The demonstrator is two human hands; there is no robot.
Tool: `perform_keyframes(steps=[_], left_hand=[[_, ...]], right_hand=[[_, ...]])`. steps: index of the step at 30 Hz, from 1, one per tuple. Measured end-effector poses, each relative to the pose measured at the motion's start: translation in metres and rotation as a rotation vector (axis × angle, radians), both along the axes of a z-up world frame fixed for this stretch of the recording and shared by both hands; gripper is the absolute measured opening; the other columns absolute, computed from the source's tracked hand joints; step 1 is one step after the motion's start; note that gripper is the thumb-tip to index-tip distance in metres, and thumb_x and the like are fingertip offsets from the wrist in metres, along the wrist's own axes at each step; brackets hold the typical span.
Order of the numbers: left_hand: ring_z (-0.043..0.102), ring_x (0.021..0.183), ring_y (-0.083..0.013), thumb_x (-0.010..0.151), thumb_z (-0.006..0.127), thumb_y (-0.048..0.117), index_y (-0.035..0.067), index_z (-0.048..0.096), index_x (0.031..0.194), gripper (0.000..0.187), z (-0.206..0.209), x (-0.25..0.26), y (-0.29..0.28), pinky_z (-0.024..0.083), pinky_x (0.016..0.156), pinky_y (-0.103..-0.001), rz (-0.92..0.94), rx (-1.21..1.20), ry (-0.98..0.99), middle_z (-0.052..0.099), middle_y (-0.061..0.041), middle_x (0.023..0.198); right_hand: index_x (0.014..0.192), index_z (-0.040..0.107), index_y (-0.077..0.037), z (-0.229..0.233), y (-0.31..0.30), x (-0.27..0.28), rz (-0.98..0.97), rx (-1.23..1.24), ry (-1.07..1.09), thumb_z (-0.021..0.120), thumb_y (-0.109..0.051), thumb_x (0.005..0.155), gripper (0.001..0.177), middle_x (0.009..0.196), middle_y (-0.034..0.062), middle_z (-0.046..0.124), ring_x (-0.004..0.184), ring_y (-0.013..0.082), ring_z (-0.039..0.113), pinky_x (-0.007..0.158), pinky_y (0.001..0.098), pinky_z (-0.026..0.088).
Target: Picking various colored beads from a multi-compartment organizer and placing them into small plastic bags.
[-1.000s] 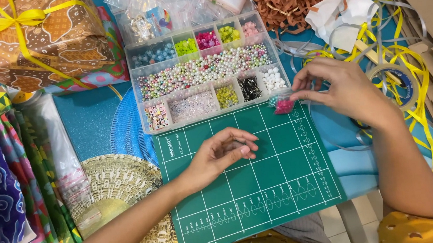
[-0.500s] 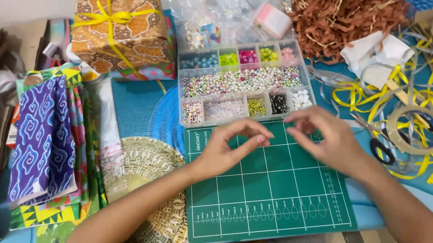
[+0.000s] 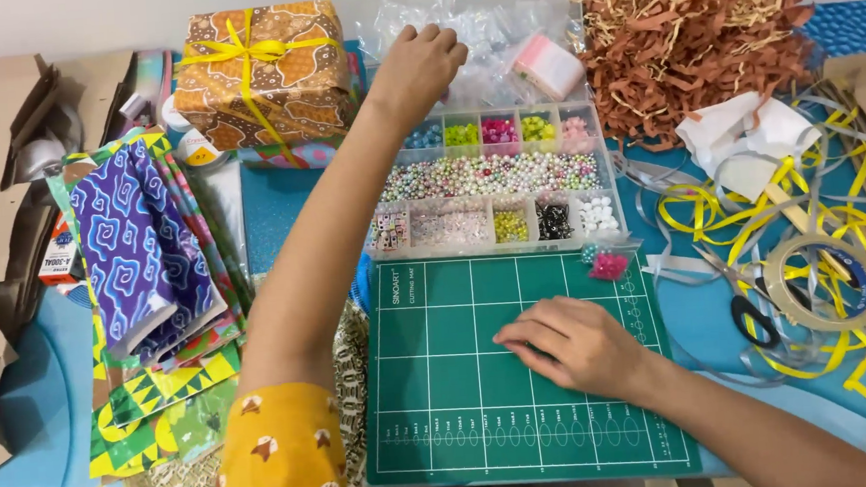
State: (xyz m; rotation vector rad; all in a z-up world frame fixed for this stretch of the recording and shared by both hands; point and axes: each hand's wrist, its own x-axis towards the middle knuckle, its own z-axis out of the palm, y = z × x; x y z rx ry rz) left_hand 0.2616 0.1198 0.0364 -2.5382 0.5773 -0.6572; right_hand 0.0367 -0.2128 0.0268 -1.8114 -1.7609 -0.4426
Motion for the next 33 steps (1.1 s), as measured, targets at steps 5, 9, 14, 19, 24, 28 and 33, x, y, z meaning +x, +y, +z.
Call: perform_keyframes(steps=[5, 9, 14, 19, 24, 28, 33], left_hand=[[0.061, 0.101, -0.0255, 0.073, 0.081, 0.001, 0.018, 0.062, 0.127, 0.06, -0.019, 0.033, -0.014, 0.047, 0.087, -0.04, 0.041, 0.064, -0.027, 0.068, -0.002, 0.113], [0.062, 0.104, -0.0227, 0.085, 0.079, 0.016, 0.022, 0.064, 0.126, 0.045, -0.011, 0.029, -0.024, 0.041, 0.101, -0.039, 0.104, 0.21, 0.012, 0.071, 0.001, 0.11], [0.061, 0.109, -0.0242, 0.085, 0.079, 0.017, 0.022, 0.069, 0.119, 0.036, -0.01, 0.026, -0.024, 0.038, 0.106, -0.042, 0.087, 0.238, -0.046, 0.07, -0.002, 0.113], [0.059, 0.099, -0.0242, 0.087, 0.077, 0.005, 0.013, 0.068, 0.103, 0.02, 0.014, -0.018, -0.038, 0.043, 0.101, -0.039, -0.108, 0.033, -0.365, 0.066, -0.006, 0.104], [0.062, 0.094, -0.0178, 0.101, 0.063, 0.015, 0.013, 0.057, 0.108, 0.01, 0.028, -0.108, -0.083, 0.043, 0.082, -0.03, -0.401, -1.02, -0.081, 0.069, -0.002, 0.103], [0.072, 0.096, -0.028, 0.101, 0.066, 0.013, 0.009, 0.06, 0.107, 0.01, 0.009, -0.188, -0.11, 0.059, 0.079, -0.039, -0.517, -1.519, 0.193, 0.071, -0.012, 0.104], [0.076, 0.092, -0.0226, 0.097, 0.07, 0.009, 0.009, 0.063, 0.109, 0.014, -0.023, -0.263, -0.118, 0.06, 0.078, -0.034, -0.43, -1.786, 0.484, 0.075, -0.008, 0.1]], right_hand=[[0.108, 0.072, -0.007, -0.002, -0.003, -0.003, 0.004, -0.031, -0.008, 0.074, -0.011, 0.095, 0.013, 0.098, 0.005, 0.073, 0.081, 0.0162, 0.068, 0.069, 0.0317, 0.058], [0.108, 0.073, -0.007, -0.004, -0.003, -0.002, 0.004, -0.051, -0.011, 0.073, -0.013, 0.096, 0.013, 0.099, 0.0046, 0.073, 0.082, 0.0158, 0.068, 0.07, 0.0309, 0.058], [0.109, 0.074, -0.006, -0.005, -0.002, 0.0, 0.018, -0.071, 0.006, 0.074, -0.012, 0.096, 0.015, 0.1, 0.0053, 0.074, 0.083, 0.016, 0.069, 0.071, 0.0306, 0.058], [0.108, 0.074, -0.005, -0.002, -0.003, 0.002, 0.009, -0.07, -0.014, 0.072, -0.011, 0.097, 0.012, 0.1, 0.006, 0.073, 0.083, 0.0164, 0.068, 0.071, 0.03, 0.057], [0.105, 0.073, -0.006, 0.006, -0.002, 0.004, -0.032, -0.068, -0.032, 0.073, -0.008, 0.094, 0.01, 0.099, 0.0037, 0.074, 0.084, 0.0152, 0.068, 0.071, 0.0299, 0.059], [0.101, 0.075, -0.012, 0.005, 0.0, 0.001, -0.167, 0.045, 0.137, 0.073, -0.013, 0.092, 0.009, 0.083, -0.0021, 0.067, 0.07, 0.0182, 0.071, 0.062, 0.0311, 0.059], [0.101, 0.076, -0.013, 0.006, -0.007, 0.006, -0.292, 0.088, 0.323, 0.076, -0.007, 0.087, 0.015, 0.08, -0.002, 0.068, 0.069, 0.018, 0.071, 0.064, 0.0292, 0.06]])
